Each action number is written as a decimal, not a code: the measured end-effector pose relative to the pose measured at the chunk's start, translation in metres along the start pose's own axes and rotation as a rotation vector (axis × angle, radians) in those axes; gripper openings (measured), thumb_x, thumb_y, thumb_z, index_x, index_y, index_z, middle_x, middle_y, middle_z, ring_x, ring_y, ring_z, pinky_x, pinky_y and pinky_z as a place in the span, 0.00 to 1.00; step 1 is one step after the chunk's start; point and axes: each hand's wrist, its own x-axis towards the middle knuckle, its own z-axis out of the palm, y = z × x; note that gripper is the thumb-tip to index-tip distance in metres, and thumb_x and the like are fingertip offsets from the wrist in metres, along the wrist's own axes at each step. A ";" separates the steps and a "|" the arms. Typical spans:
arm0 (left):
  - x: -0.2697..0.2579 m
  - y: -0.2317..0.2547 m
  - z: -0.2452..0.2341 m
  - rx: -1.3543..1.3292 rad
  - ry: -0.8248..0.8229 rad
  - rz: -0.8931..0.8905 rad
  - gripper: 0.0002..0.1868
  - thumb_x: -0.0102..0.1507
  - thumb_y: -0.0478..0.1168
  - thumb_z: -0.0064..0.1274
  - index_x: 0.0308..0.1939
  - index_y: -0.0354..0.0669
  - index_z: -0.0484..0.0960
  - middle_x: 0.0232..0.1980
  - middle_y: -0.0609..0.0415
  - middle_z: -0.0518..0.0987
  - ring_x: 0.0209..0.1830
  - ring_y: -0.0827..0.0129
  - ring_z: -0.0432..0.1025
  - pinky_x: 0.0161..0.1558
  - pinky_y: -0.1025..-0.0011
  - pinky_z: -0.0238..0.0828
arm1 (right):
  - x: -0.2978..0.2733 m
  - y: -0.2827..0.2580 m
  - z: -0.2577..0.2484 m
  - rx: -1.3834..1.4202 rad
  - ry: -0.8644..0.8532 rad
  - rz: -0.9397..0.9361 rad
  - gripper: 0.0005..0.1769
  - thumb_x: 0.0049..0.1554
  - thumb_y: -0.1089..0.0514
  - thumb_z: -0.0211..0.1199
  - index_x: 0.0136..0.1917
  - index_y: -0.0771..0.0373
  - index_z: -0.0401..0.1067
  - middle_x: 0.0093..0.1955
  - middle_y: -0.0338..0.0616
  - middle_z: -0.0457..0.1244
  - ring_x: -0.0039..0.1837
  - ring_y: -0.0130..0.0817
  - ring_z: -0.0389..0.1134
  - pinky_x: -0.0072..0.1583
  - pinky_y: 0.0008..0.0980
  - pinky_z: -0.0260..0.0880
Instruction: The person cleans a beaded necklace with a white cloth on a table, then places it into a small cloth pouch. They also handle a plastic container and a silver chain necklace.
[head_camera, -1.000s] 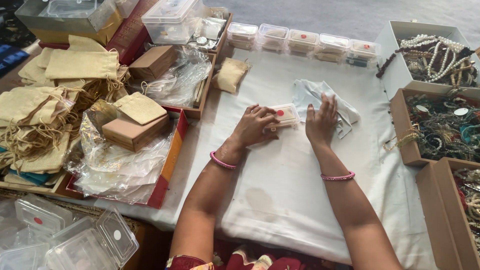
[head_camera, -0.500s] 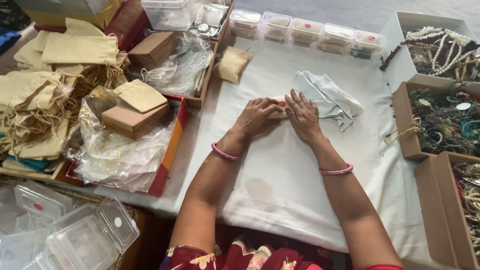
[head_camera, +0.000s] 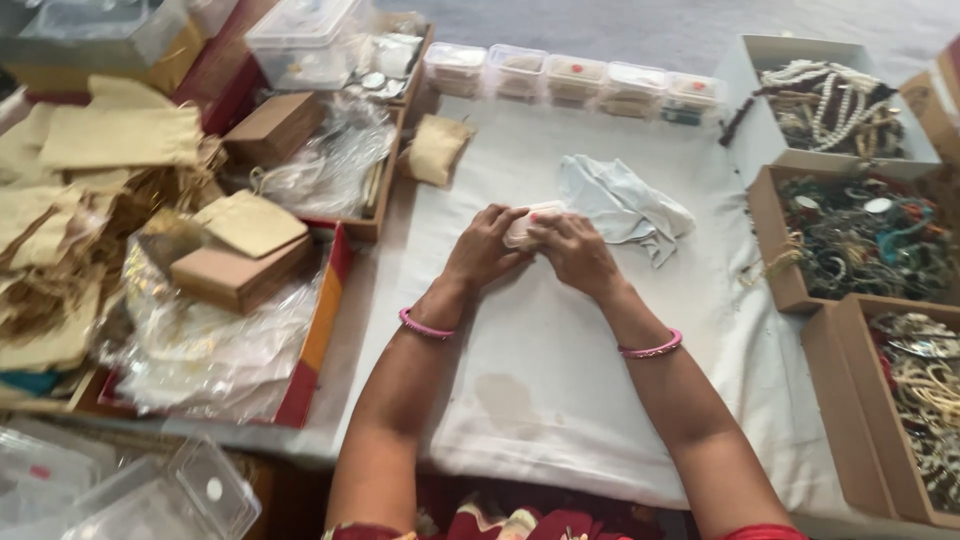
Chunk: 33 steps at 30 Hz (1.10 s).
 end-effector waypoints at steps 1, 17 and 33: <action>0.001 0.002 -0.002 -0.008 -0.006 0.017 0.42 0.55 0.54 0.71 0.70 0.52 0.71 0.64 0.47 0.74 0.64 0.51 0.71 0.62 0.56 0.74 | 0.000 0.001 0.002 -0.016 0.005 0.010 0.19 0.55 0.60 0.69 0.60 0.58 0.75 0.62 0.44 0.67 0.64 0.45 0.67 0.66 0.44 0.66; 0.007 0.012 0.003 0.318 -0.289 -0.057 0.45 0.61 0.75 0.46 0.75 0.56 0.64 0.78 0.41 0.56 0.79 0.51 0.48 0.74 0.51 0.42 | 0.065 0.188 -0.063 -0.647 0.091 0.219 0.14 0.55 0.54 0.71 0.55 0.57 0.79 0.52 0.44 0.71 0.60 0.44 0.69 0.59 0.45 0.63; 0.015 0.022 -0.003 0.414 -0.532 -0.154 0.48 0.61 0.79 0.33 0.78 0.60 0.54 0.80 0.45 0.48 0.82 0.57 0.38 0.76 0.53 0.28 | 0.042 0.321 -0.051 -1.245 -0.174 0.304 0.08 0.59 0.60 0.65 0.53 0.57 0.78 0.51 0.43 0.71 0.54 0.34 0.75 0.48 0.29 0.78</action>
